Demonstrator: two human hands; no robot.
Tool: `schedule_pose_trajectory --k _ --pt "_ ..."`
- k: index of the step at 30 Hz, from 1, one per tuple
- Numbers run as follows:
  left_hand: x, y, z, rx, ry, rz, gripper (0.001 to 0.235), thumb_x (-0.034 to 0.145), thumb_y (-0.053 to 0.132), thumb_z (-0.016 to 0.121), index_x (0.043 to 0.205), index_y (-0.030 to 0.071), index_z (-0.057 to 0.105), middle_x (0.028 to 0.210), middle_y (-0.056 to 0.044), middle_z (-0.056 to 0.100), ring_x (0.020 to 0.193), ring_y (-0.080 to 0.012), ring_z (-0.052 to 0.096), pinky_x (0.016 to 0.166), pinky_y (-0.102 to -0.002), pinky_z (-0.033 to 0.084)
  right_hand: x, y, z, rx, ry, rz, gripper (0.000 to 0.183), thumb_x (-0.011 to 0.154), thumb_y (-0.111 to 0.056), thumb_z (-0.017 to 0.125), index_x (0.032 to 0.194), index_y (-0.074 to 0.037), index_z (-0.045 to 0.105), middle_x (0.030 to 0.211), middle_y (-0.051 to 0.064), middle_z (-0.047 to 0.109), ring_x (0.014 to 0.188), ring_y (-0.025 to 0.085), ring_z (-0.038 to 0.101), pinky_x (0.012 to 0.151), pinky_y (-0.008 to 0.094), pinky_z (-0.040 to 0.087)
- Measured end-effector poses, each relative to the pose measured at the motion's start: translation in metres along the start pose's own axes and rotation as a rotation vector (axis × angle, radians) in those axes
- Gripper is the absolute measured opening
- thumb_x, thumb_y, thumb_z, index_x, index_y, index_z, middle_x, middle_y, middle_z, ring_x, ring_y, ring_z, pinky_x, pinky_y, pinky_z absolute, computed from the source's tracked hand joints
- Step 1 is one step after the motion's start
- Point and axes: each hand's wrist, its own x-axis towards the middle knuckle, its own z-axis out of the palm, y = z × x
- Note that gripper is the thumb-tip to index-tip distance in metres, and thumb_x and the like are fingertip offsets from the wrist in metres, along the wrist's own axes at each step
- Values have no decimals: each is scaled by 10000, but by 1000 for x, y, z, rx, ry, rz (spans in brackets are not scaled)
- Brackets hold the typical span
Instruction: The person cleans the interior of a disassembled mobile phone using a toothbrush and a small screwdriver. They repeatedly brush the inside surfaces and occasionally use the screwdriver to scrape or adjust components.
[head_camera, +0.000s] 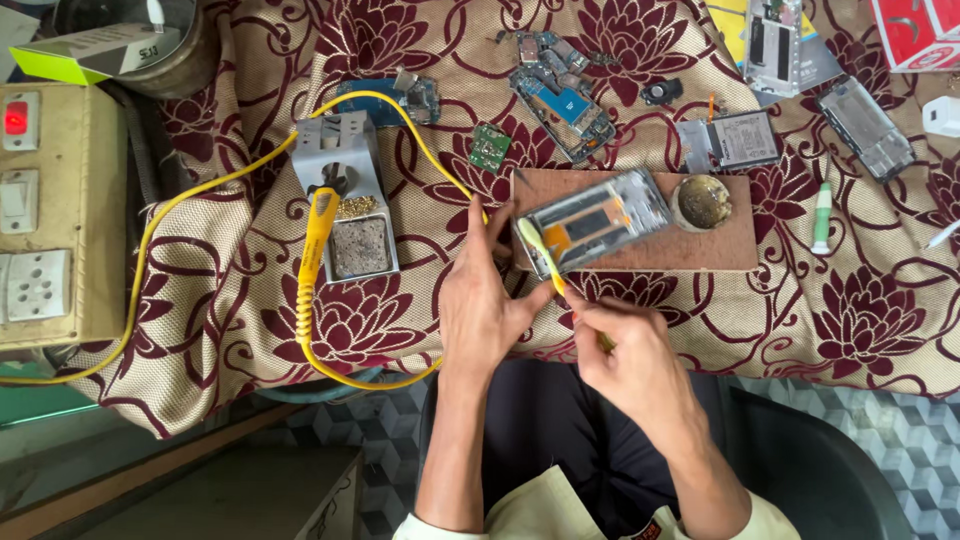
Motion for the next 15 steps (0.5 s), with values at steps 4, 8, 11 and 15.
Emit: schedule_pose_trajectory --k 4,8,11,15 --pt "0 -1 1 -35 46 -10 1230 597 236 960 1558 -30 241 1108 -111 745 861 -276 743 757 -363 591 9 3 -8 -76 -106 225 291 868 -13 622 1141 -38 719 774 130 724 501 153 606 468 329 485" --pt "-1 -4 3 -55 36 -76 1290 582 284 972 1553 -45 189 1128 -116 755 878 -307 755 767 -367 594 11 3 -9 -103 -32 71 275 868 -23 624 1123 -22 725 783 146 721 486 128 629 494 310 490" --pt "-1 -8 1 -59 63 -17 1324 600 277 960 1571 -66 127 1282 -125 735 930 -328 757 764 -367 598 15 -1 -4 -93 -117 148 328 863 -34 645 1172 -40 752 630 173 690 443 151 586 456 344 464" --pt "-4 -10 5 -36 24 -91 1340 612 320 977 1583 -35 124 1188 -127 757 853 -324 768 735 -366 606 15 3 -4 -108 51 24 337 879 1 618 1201 -6 719 722 159 690 504 77 606 515 285 489"
